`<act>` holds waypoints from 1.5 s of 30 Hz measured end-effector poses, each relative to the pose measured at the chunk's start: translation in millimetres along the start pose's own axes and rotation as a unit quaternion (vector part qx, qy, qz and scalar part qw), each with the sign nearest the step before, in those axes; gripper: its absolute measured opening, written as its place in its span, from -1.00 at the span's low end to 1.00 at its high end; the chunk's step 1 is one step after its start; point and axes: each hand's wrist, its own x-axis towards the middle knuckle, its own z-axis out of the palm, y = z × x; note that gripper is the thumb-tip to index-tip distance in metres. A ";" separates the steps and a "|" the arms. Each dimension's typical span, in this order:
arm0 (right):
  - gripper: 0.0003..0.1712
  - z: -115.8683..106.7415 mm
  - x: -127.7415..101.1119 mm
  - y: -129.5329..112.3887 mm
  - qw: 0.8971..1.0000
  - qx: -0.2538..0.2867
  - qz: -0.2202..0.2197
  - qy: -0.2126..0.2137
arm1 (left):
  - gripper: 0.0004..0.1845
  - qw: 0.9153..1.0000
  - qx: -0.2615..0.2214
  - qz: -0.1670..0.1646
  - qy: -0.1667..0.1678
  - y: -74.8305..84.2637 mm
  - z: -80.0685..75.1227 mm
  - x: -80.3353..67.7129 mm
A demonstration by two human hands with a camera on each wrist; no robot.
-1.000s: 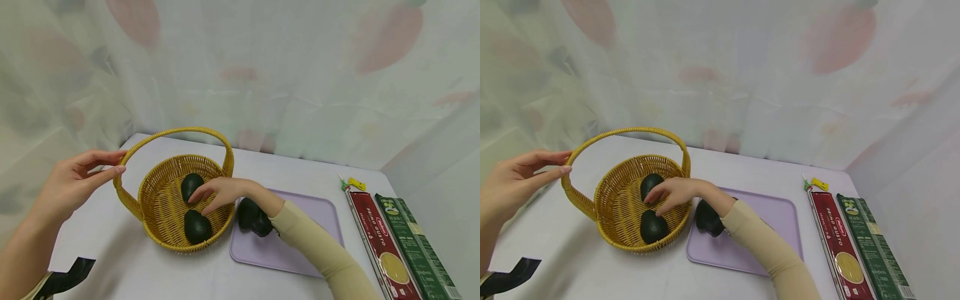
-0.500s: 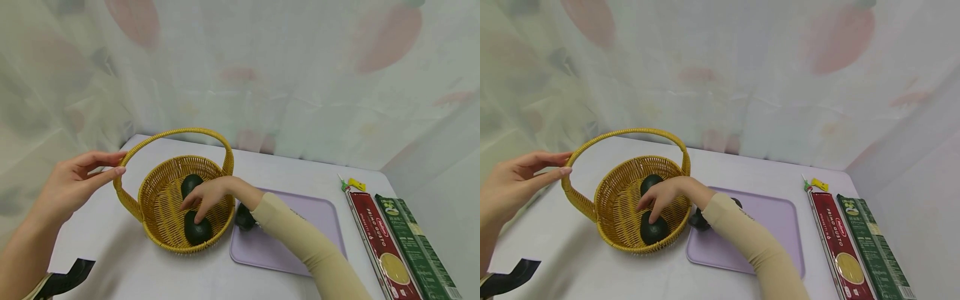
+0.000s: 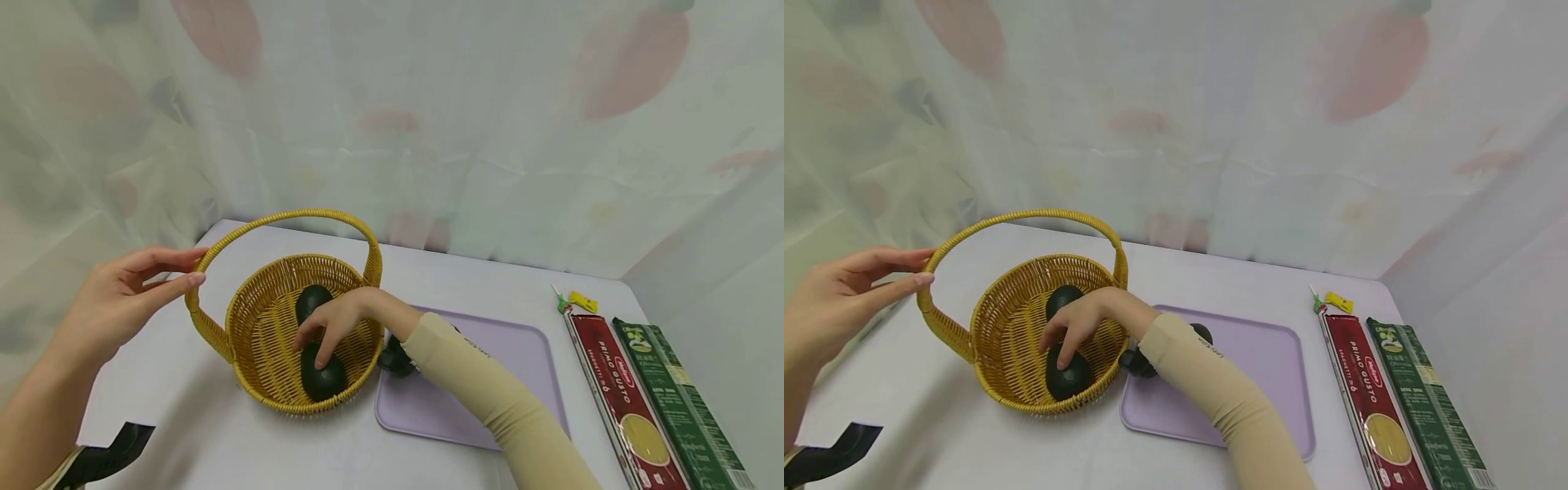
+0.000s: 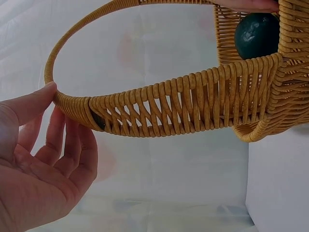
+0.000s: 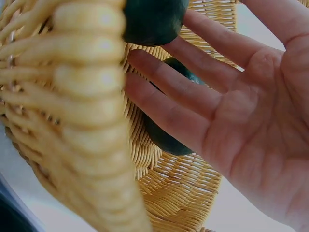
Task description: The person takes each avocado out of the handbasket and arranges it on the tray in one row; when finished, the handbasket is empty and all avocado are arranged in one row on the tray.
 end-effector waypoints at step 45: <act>-0.45 2.4 1.6 -11.1 0.995 0.007 0.082 -0.060 | -0.76 1.000 -0.003 0.004 -0.005 -0.7 -0.6 0.3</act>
